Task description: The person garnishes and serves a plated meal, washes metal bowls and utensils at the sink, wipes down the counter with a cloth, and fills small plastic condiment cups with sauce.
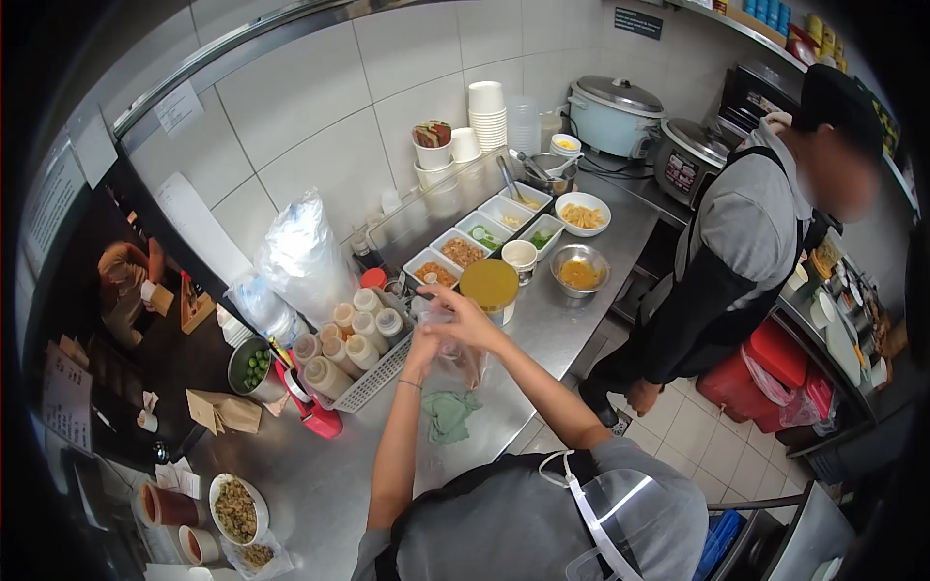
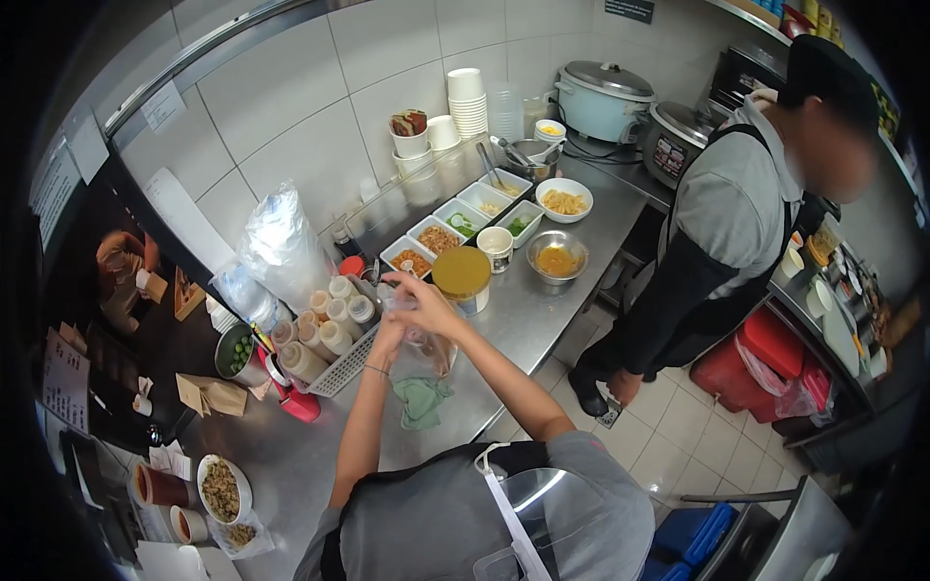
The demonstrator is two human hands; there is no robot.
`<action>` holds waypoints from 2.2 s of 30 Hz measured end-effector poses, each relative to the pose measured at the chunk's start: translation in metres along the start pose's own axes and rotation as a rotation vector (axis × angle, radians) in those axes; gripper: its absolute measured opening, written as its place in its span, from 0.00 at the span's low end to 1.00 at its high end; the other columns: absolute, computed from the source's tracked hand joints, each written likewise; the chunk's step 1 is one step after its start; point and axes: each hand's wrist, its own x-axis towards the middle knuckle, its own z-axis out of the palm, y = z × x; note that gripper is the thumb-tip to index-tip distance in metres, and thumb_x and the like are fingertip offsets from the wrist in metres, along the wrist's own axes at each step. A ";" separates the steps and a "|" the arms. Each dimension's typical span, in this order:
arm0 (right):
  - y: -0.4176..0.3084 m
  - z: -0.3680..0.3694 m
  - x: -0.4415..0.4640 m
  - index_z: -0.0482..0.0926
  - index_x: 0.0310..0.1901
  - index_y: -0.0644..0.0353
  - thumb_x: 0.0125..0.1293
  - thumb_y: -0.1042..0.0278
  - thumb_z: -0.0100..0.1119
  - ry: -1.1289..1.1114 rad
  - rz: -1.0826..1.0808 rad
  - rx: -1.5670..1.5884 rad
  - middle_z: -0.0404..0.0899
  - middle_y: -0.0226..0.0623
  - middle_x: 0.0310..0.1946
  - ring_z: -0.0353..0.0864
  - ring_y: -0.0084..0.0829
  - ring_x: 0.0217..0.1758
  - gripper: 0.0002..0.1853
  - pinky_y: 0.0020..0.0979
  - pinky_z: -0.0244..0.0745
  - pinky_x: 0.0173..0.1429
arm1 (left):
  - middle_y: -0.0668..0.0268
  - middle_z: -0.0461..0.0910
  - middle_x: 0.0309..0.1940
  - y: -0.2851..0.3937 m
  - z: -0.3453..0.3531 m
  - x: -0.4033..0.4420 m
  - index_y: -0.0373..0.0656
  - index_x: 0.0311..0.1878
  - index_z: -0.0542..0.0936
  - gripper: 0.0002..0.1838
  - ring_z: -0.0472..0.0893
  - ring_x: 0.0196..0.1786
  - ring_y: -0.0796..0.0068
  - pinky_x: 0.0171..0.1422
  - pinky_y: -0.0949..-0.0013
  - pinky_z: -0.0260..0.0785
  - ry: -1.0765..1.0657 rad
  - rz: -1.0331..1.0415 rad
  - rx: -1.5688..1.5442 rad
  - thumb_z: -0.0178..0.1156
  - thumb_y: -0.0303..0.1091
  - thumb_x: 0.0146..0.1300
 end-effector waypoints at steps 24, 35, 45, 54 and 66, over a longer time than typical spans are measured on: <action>0.057 -0.021 -0.006 0.80 0.40 0.60 0.55 0.73 0.59 -0.009 -0.231 0.048 0.72 0.32 0.41 0.73 0.24 0.38 0.10 0.25 0.69 0.42 | 0.64 0.75 0.42 0.006 -0.012 -0.014 0.40 0.46 0.71 0.11 0.76 0.44 0.75 0.45 0.72 0.69 -0.101 -0.100 -0.661 0.45 0.36 0.68; 0.085 0.015 0.009 0.69 0.42 0.59 0.65 0.73 0.40 -0.014 0.061 0.226 0.71 0.30 0.40 0.69 0.21 0.45 0.08 0.23 0.65 0.50 | 0.67 0.77 0.36 0.034 -0.017 -0.024 0.40 0.38 0.76 0.12 0.75 0.41 0.80 0.46 0.73 0.69 -0.308 0.133 0.205 0.55 0.20 0.48; 0.059 0.002 0.001 0.60 0.58 0.58 0.54 0.81 0.51 -0.280 0.056 0.488 0.73 0.30 0.36 0.71 0.21 0.42 0.28 0.24 0.66 0.48 | 0.57 0.79 0.30 0.032 0.017 -0.047 0.46 0.40 0.79 0.13 0.78 0.35 0.65 0.43 0.60 0.66 0.572 0.286 0.810 0.57 0.29 0.48; 0.053 0.011 0.005 0.69 0.49 0.60 0.39 0.85 0.52 -0.023 -0.220 -0.091 0.69 0.28 0.25 0.69 0.22 0.32 0.28 0.22 0.65 0.40 | 0.63 0.76 0.30 0.023 0.010 -0.044 0.47 0.35 0.79 0.10 0.71 0.40 0.64 0.45 0.61 0.55 0.466 0.359 1.354 0.53 0.26 0.50; 0.020 0.004 -0.016 0.76 0.42 0.56 0.42 0.77 0.58 0.113 -0.489 -0.486 0.71 0.36 0.43 0.69 0.35 0.50 0.20 0.39 0.59 0.56 | 0.68 0.77 0.40 0.034 -0.006 -0.034 0.41 0.45 0.77 0.17 0.72 0.47 0.78 0.53 0.70 0.62 0.060 -0.257 -0.200 0.50 0.44 0.64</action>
